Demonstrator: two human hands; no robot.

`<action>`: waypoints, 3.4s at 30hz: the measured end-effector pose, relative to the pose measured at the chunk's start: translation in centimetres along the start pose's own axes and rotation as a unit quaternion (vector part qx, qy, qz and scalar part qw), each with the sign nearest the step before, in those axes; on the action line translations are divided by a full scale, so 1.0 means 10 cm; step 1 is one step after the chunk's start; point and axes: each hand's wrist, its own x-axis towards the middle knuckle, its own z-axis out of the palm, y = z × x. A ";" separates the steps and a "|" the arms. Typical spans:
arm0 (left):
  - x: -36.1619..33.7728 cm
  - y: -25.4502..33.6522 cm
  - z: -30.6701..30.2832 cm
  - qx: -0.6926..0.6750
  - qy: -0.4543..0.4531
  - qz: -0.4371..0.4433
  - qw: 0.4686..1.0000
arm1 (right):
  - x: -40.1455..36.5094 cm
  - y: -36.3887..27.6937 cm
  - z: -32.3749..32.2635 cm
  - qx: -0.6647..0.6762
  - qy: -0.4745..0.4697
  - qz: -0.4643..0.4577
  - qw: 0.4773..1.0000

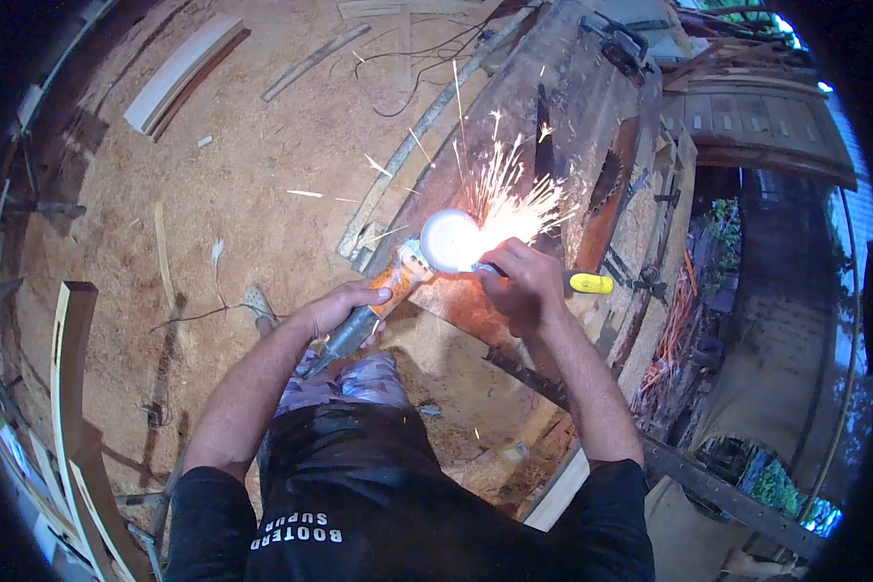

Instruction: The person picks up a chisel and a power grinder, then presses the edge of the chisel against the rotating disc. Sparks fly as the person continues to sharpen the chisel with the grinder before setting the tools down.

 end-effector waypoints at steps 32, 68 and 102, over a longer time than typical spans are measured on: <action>-0.03 0.04 0.02 0.022 0.004 0.001 1.000 | 0.01 0.05 0.04 -0.018 0.006 0.008 1.000; -0.03 0.05 0.03 0.019 0.004 0.001 1.000 | -0.02 0.07 0.06 -0.028 0.000 0.006 1.000; 0.01 0.00 0.00 0.035 0.015 0.000 0.999 | -0.06 0.04 0.04 -0.020 -0.003 0.002 1.000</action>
